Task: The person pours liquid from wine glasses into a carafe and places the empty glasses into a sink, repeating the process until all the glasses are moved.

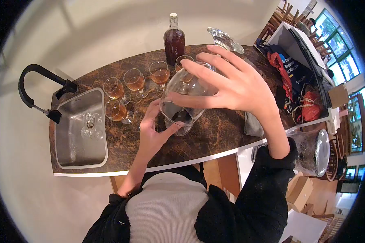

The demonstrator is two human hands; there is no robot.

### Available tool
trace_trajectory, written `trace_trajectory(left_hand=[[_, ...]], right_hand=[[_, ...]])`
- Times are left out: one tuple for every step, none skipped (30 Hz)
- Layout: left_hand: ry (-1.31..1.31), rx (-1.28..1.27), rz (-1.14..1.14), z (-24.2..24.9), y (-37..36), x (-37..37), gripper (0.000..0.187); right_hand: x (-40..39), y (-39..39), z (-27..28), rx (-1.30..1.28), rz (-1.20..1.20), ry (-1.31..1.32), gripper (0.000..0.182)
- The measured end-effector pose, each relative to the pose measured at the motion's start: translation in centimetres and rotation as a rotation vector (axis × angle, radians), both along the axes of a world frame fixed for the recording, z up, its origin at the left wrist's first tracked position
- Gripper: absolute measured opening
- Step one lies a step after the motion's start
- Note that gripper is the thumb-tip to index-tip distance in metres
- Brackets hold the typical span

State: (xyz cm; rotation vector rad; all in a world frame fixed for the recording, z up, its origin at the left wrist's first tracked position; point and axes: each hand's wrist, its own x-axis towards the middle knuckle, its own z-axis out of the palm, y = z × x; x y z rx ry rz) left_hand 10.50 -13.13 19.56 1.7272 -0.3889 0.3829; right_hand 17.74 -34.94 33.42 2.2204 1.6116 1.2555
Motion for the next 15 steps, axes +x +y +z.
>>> trace_trajectory(left_hand=[[0.003,0.007,0.002,-0.05,0.02,-0.03,0.056],[0.006,0.014,0.004,-0.1,0.05,-0.05,0.056],[0.021,-0.001,-0.003,-0.13,0.06,-0.04,0.056],[0.036,-0.017,-0.01,-0.18,0.01,-0.05,0.056],[0.052,-0.034,-0.016,-0.25,-0.05,-0.06,0.057],[0.047,-0.038,-0.015,-0.45,-0.11,-0.05,0.057],[0.042,-0.043,-0.012,-0.71,-0.16,-0.01,0.058],[0.037,-0.047,-0.009,-0.85,-0.19,-0.01,0.059],[0.043,-0.052,-0.016,-0.84,-0.19,-0.07,0.059],[0.048,-0.055,-0.024,-0.78,-0.17,-0.07,0.059],[0.053,-0.059,-0.032,-0.72,-0.15,-0.08,0.06],[0.056,-0.057,-0.032,-0.65,-0.13,-0.12,0.06],[0.059,-0.055,-0.031,-0.57,-0.12,-0.17,0.06],[0.063,-0.052,-0.031,-0.53,-0.13,-0.23,0.061],[0.055,-0.051,-0.031,-0.61,-0.13,-0.24,0.061]], right_hand=[[-0.21,0.22,0.1,0.003,0.003,-0.012,0.053],[-0.33,0.36,0.2,0.006,0.007,-0.025,0.054],[-0.31,0.34,0.32,-0.01,0.019,-0.026,0.055],[-0.27,0.29,0.44,-0.027,0.03,-0.028,0.055],[-0.23,0.27,0.5,-0.044,0.042,-0.03,0.056],[-0.23,0.29,0.47,-0.034,0.048,-0.023,0.057],[-0.2,0.35,0.41,-0.024,0.055,-0.017,0.058],[-0.16,0.41,0.33,-0.015,0.063,-0.011,0.059],[-0.03,0.39,0.22,-0.035,0.067,-0.025,0.06],[0.23,0.31,0.12,-0.055,0.07,-0.041,0.061],[0.38,0.28,-0.01,-0.075,0.073,-0.056,0.063],[0.44,0.33,-0.15,-0.049,0.073,-0.055,0.065],[0.5,0.4,-0.29,-0.024,0.074,-0.054,0.067],[0.53,0.44,-0.39,0.002,0.075,-0.052,0.069],[0.65,0.38,-0.43,-0.022,0.077,-0.064,0.07]])
